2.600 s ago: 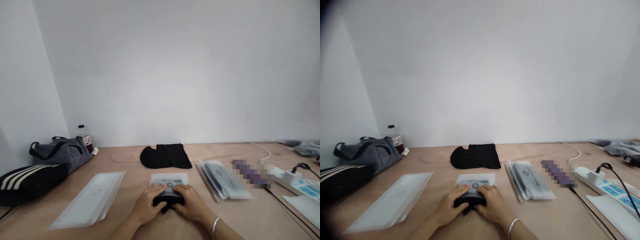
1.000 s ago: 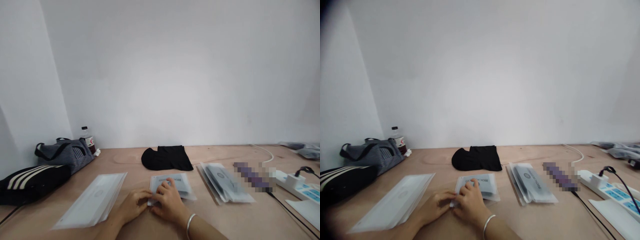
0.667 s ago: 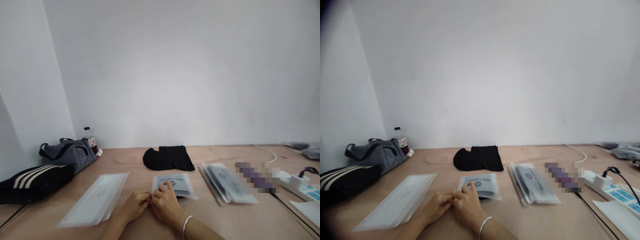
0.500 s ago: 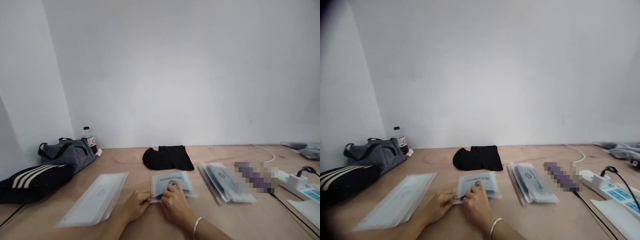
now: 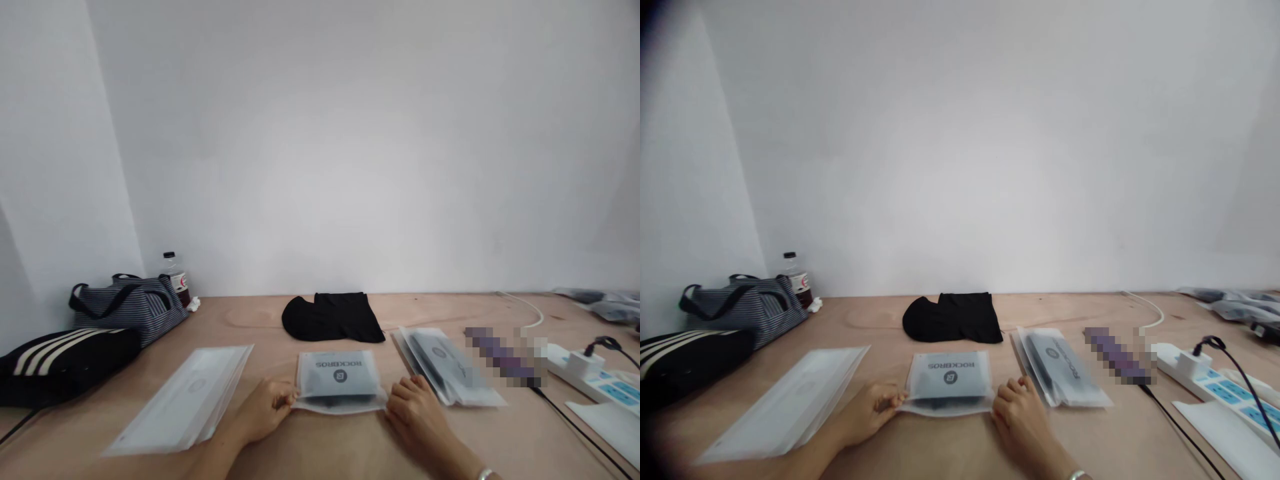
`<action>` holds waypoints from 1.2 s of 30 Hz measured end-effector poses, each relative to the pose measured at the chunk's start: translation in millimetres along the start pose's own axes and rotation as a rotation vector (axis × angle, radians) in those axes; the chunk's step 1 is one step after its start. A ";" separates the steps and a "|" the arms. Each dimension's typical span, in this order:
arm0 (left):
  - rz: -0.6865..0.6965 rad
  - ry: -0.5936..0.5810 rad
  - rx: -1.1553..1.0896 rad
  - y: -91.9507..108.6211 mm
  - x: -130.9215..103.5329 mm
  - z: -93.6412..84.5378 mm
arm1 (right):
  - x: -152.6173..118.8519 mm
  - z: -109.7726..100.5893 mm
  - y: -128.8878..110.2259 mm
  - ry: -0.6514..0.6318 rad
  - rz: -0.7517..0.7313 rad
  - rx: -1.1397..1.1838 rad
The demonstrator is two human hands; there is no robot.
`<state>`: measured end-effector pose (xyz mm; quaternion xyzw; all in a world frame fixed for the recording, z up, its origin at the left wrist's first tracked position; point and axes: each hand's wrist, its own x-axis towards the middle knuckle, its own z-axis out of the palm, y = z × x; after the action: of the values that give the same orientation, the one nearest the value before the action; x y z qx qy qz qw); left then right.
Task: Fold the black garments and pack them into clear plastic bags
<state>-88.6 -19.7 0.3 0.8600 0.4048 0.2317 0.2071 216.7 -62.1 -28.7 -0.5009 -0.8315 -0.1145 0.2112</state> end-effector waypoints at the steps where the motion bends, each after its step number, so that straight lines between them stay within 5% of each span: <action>1: 0.005 -0.018 0.008 4.1 -0.2 -5.0 | -0.1 -4.9 -0.4 -0.034 0.026 0.014; 6: 0.006 -0.007 0.070 21.1 9.8 -12.7 | 17.6 -19.4 -9.7 -0.131 0.039 0.212; 9: -0.021 0.039 0.153 23.0 25.5 10.9 | 37.1 -10.3 -19.1 -0.145 -0.028 0.288; 13: -0.078 -0.048 0.249 19.7 41.3 47.7 | 57.2 10.0 -29.2 -0.216 -0.053 0.269; 16: -0.097 -0.075 0.270 15.4 42.9 59.7 | 60.8 21.7 -31.1 -0.290 -0.066 0.266; 30: -0.070 -0.041 0.202 1.8 40.3 65.9 | 55.0 31.9 -30.1 -0.317 -0.031 0.296; 36: -0.179 0.231 -0.113 -0.9 38.6 58.8 | 50.0 16.2 -27.0 -0.364 -0.144 0.329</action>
<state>-34.0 1.5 -38.7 0.7750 0.4874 0.3320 0.2271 168.6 -29.1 -19.2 -0.4119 -0.8967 0.0995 0.1282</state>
